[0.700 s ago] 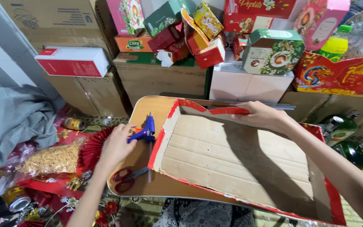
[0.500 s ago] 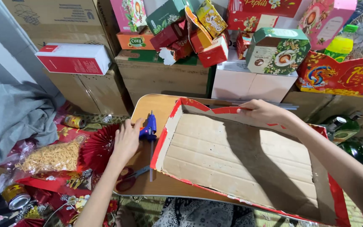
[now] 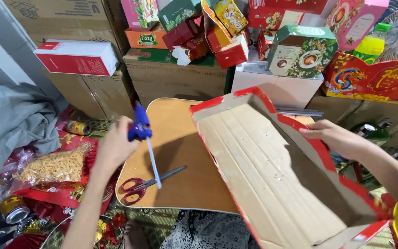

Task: Assembling a cardboard tray or box using a hot glue gun and scissors

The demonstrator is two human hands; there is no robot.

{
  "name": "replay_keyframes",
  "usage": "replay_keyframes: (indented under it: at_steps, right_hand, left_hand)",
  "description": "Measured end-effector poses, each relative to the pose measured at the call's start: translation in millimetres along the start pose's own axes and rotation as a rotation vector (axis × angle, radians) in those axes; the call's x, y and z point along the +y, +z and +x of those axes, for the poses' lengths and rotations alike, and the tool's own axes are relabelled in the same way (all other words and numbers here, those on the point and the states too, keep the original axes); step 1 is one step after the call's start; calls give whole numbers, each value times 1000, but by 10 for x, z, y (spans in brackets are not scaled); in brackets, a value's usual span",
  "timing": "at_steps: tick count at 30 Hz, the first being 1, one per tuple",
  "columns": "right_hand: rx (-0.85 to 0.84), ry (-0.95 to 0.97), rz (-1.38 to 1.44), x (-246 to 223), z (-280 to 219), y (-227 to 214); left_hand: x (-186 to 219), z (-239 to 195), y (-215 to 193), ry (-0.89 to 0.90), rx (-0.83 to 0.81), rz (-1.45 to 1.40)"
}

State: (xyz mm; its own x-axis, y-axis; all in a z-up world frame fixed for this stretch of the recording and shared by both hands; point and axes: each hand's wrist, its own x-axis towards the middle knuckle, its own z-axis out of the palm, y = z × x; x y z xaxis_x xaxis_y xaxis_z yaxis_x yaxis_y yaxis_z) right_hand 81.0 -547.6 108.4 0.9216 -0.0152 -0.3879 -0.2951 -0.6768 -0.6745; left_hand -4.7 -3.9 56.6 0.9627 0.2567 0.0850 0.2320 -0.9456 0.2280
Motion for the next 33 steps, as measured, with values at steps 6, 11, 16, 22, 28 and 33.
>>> replay_keyframes:
  at_steps: [6, 11, 16, 22, 28, 33]
  right_hand:
    - [-84, 20, 509, 549, -241, 250]
    - [-193, 64, 679, 641, -473, 411]
    - [-254, 32, 705, 614, -695, 495]
    - [-94, -3, 593, 634, -777, 643]
    - [14, -192, 660, 693, -925, 847]
    - [49, -361, 720, 653, -1126, 936]
  left_hand:
    - [256, -480, -864, -16, 223, -298]
    - [736, -789, -1088, -41, -70, -1039]
    - [1544, -933, -1083, -92, -448, -1337]
    - [2213, -788, -506, 118, -727, -1334]
    - [2531, -724, 75, 48, -878, -1278]
    - [2619, -663, 362, -52, -909, -1331]
